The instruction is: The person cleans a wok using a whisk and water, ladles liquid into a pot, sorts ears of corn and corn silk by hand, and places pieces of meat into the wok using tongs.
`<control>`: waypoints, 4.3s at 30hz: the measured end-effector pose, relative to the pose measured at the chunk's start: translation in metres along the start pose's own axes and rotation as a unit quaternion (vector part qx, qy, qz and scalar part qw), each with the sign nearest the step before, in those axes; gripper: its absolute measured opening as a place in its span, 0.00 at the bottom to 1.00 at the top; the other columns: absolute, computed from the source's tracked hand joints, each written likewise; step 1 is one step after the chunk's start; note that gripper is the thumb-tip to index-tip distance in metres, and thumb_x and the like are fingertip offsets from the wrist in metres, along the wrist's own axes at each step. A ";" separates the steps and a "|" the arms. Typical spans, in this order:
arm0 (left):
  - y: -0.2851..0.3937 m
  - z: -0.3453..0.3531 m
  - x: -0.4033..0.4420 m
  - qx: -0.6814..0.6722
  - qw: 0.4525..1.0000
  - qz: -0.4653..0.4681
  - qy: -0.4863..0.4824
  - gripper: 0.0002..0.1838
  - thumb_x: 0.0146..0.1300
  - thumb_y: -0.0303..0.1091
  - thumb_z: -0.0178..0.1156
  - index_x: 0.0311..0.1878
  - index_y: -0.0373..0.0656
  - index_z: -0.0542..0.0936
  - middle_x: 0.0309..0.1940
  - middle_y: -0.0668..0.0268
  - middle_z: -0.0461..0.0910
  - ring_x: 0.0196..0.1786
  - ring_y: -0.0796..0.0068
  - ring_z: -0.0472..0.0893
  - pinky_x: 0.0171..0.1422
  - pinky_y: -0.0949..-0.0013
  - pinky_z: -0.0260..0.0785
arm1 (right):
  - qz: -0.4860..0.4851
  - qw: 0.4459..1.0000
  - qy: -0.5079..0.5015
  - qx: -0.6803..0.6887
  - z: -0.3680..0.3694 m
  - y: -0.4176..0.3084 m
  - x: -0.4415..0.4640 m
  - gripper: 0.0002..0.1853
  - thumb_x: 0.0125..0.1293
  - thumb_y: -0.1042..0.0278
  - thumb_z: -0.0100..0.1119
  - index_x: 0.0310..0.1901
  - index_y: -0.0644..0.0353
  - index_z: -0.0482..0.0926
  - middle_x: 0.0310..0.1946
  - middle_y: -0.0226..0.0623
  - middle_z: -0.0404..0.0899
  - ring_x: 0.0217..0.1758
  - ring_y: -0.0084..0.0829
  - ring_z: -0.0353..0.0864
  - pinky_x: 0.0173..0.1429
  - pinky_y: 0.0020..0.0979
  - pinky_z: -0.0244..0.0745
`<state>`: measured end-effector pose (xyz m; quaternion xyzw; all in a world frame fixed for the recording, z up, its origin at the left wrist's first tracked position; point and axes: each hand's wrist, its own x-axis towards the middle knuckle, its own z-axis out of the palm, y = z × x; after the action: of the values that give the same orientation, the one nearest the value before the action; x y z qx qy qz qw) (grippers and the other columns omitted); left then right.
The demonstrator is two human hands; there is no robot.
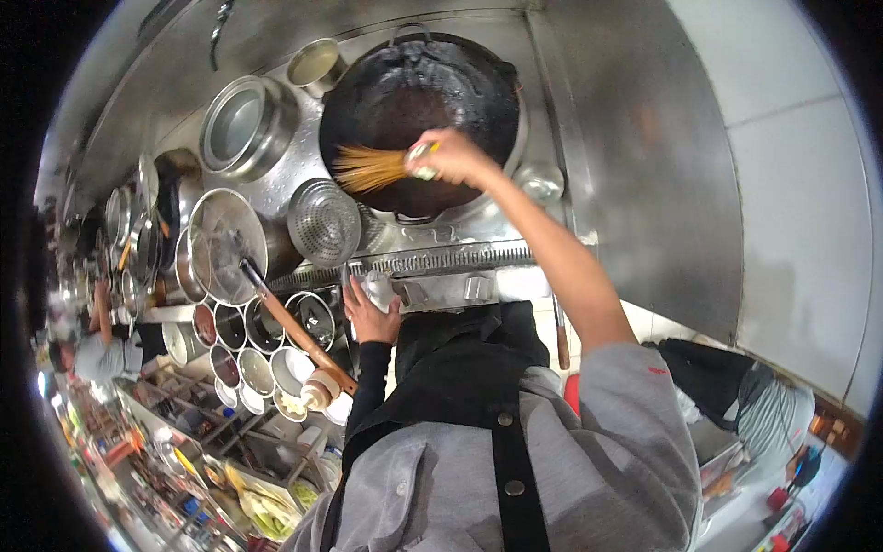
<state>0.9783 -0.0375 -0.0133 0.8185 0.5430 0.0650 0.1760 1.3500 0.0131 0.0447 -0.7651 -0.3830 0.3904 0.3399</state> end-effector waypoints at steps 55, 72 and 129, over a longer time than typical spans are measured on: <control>0.148 0.164 -0.128 -0.604 0.465 -0.278 -0.584 0.22 0.69 0.30 0.63 0.21 0.46 0.65 0.11 0.71 0.65 0.09 0.79 0.66 0.12 0.71 0.57 | -0.008 0.973 0.126 -0.193 0.025 -0.052 -0.001 0.19 0.57 0.73 0.57 0.51 0.67 0.80 0.40 0.59 0.86 0.48 0.58 0.87 0.53 0.52 0.84; 0.207 0.317 -0.161 -0.367 0.730 -0.261 -0.514 0.18 0.54 0.44 0.66 0.25 0.36 0.79 0.20 0.53 0.82 0.16 0.66 0.80 0.21 0.57 0.69 | -0.098 0.988 0.030 -0.119 0.036 -0.012 -0.047 0.22 0.61 0.59 0.70 0.56 0.55 0.80 0.41 0.53 0.88 0.47 0.55 0.88 0.53 0.48 0.83; 0.225 0.255 -0.155 -0.319 0.897 -0.123 -0.279 0.20 0.50 0.39 0.80 0.37 0.33 0.84 0.33 0.47 0.86 0.41 0.47 0.87 0.46 0.49 0.79 | -0.114 0.965 0.107 -0.209 -0.016 0.043 -0.042 0.23 0.65 0.61 0.65 0.62 0.50 0.77 0.37 0.60 0.84 0.41 0.60 0.88 0.47 0.53 0.85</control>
<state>1.1867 -0.3129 -0.1563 0.6299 0.5179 -0.0184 0.5784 1.3603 -0.0463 0.0309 -0.8078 -0.5019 0.1759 0.2542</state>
